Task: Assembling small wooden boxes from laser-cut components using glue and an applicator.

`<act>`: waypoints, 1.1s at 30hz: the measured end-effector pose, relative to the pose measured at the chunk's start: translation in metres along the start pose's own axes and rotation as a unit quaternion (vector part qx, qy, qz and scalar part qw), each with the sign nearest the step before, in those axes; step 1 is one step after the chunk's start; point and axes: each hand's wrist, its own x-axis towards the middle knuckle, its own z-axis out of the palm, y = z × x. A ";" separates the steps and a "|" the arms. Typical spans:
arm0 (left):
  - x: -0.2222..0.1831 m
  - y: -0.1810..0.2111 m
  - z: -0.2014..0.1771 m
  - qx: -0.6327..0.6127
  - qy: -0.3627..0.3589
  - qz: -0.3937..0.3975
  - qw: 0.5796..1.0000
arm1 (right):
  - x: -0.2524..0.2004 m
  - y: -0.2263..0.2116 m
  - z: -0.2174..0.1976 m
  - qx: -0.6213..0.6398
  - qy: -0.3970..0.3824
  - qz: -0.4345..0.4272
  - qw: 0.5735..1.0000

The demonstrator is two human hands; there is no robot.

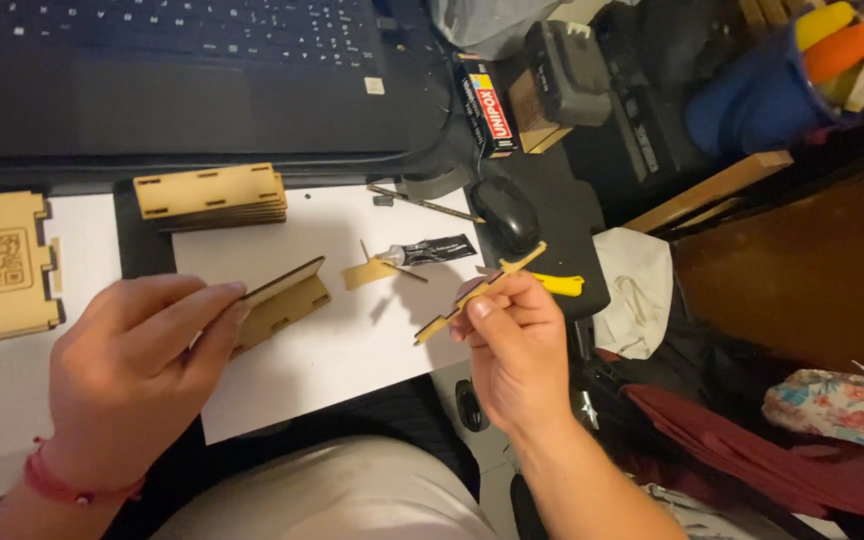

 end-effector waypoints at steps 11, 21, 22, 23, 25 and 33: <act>0.000 -0.003 -0.004 0.022 -0.015 -0.020 0.999 | -0.002 0.000 -0.003 -0.065 -0.020 0.006 0.998; 0.002 0.002 -0.013 0.000 -0.061 -0.061 0.996 | 0.008 -0.002 -0.006 -0.264 -0.082 0.005 0.961; 0.002 0.001 -0.015 0.014 -0.070 -0.071 0.995 | 0.009 -0.005 -0.004 -0.362 -0.077 0.019 0.929; 0.001 0.001 -0.017 0.028 -0.078 -0.081 0.993 | 0.010 -0.008 -0.001 -0.456 -0.071 0.033 0.886; -0.001 -0.003 -0.022 0.018 -0.075 -0.060 0.995 | 0.014 0.003 -0.013 -0.524 -0.129 -0.068 0.839; -0.017 -0.009 -0.036 0.021 -0.067 -0.030 0.997 | 0.022 0.020 0.007 -0.594 -0.229 -0.284 0.717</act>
